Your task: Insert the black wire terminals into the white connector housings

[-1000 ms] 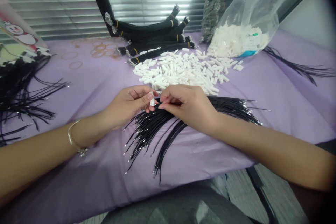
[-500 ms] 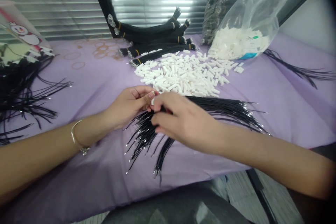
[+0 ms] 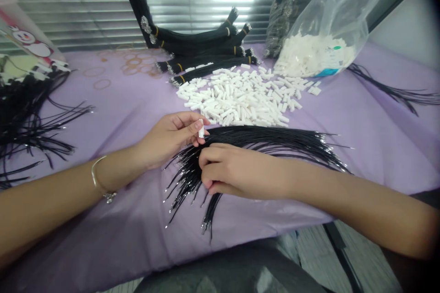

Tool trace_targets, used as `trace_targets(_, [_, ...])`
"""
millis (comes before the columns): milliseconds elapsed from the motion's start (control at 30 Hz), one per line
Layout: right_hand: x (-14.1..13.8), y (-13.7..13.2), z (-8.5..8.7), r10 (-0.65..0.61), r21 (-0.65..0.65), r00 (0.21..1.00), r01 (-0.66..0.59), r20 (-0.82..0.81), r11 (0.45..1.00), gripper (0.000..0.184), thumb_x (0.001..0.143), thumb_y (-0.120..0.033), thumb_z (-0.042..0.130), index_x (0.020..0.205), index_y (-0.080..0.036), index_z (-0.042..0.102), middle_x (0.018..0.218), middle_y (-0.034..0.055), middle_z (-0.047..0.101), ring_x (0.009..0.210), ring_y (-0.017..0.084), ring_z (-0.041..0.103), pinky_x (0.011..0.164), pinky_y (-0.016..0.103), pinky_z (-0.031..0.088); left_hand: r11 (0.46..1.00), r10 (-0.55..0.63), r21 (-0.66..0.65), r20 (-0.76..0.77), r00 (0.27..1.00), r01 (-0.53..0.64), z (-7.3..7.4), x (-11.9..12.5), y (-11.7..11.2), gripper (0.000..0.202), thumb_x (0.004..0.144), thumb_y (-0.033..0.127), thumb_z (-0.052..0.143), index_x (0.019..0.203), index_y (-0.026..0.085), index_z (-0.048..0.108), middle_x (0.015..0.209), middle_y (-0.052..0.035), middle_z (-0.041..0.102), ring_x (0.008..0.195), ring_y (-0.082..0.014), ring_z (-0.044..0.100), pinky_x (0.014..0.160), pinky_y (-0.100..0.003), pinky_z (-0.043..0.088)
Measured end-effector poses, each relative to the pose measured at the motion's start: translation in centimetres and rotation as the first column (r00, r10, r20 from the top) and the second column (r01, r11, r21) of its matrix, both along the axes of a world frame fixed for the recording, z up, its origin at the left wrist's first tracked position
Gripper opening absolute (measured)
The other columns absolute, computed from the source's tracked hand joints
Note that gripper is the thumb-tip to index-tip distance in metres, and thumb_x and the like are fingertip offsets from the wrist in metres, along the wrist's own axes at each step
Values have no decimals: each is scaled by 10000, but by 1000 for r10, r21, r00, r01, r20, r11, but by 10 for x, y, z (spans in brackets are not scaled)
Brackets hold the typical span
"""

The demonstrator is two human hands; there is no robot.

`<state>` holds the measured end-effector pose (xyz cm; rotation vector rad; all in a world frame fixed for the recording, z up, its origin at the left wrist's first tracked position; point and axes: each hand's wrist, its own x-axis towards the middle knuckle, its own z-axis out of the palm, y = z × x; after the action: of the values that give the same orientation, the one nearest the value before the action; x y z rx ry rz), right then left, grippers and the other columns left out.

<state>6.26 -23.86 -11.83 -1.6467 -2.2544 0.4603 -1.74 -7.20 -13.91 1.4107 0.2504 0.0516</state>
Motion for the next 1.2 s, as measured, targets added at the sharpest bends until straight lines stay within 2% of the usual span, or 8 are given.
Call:
trace_targets(133, [-3,-2,1,-19,41,999,17,43,999,158,896,-192,470,810,-122,582,881,76,551,860,169,468,850,306,388,1000,1,-10,0,1000,-1,0,0,0,171,797,297,643,864,140,659,714,-14,593,616,-77,528,573,-169,432])
trace_targets(233, [-4,-4,5,-157,90,985,163,-71,982,137,915,-170,402,853,-120,513,828,58,540,722,134,464,698,264,408,1000,-9,-27,-5,1000,9,-1,0,0,157,799,288,643,854,142,657,704,-12,595,605,-73,526,577,-168,435])
trace_targets(300, [-2,-5,8,-325,127,939,339,-116,932,105,904,-160,381,879,-123,476,804,49,522,662,128,447,620,259,382,998,-22,-56,16,1000,23,-1,0,0,153,806,288,635,854,143,651,688,-8,587,610,-75,530,590,-172,440])
trace_targets(367, [2,-4,7,-492,184,866,501,-96,846,91,887,-157,377,879,-122,461,799,56,506,664,138,445,611,270,363,997,-18,-73,37,999,21,-2,0,0,152,816,280,623,878,143,648,704,-11,583,629,-79,533,610,-180,447])
trace_targets(467, [10,-2,1,-607,214,787,615,-113,759,90,886,-181,387,856,-131,456,796,54,498,665,136,445,615,264,349,998,0,-56,37,999,2,-1,-1,0,151,821,262,615,893,134,651,745,-19,577,639,-80,523,613,-189,447])
trace_targets(633, [14,4,-9,-618,205,765,644,-181,737,93,884,-207,412,842,-141,462,766,34,511,651,120,449,606,239,336,1000,-24,-11,39,999,24,-2,-1,2,154,816,278,619,869,141,665,721,-22,573,637,-92,527,596,-202,439])
trace_targets(867, [10,5,-6,-655,137,751,659,-80,739,161,900,-246,390,868,-122,489,798,60,543,675,139,481,609,257,334,999,-26,-17,40,999,27,-3,0,3,148,794,278,647,846,140,665,683,-15,582,622,-91,535,579,-191,429])
trace_targets(1200, [11,5,-4,-670,120,735,678,-104,725,141,874,-240,424,853,-127,506,793,54,563,663,133,492,586,248,325,999,-39,21,45,998,38,-3,0,4,149,805,284,635,845,142,654,687,-15,587,629,-90,541,588,-189,437])
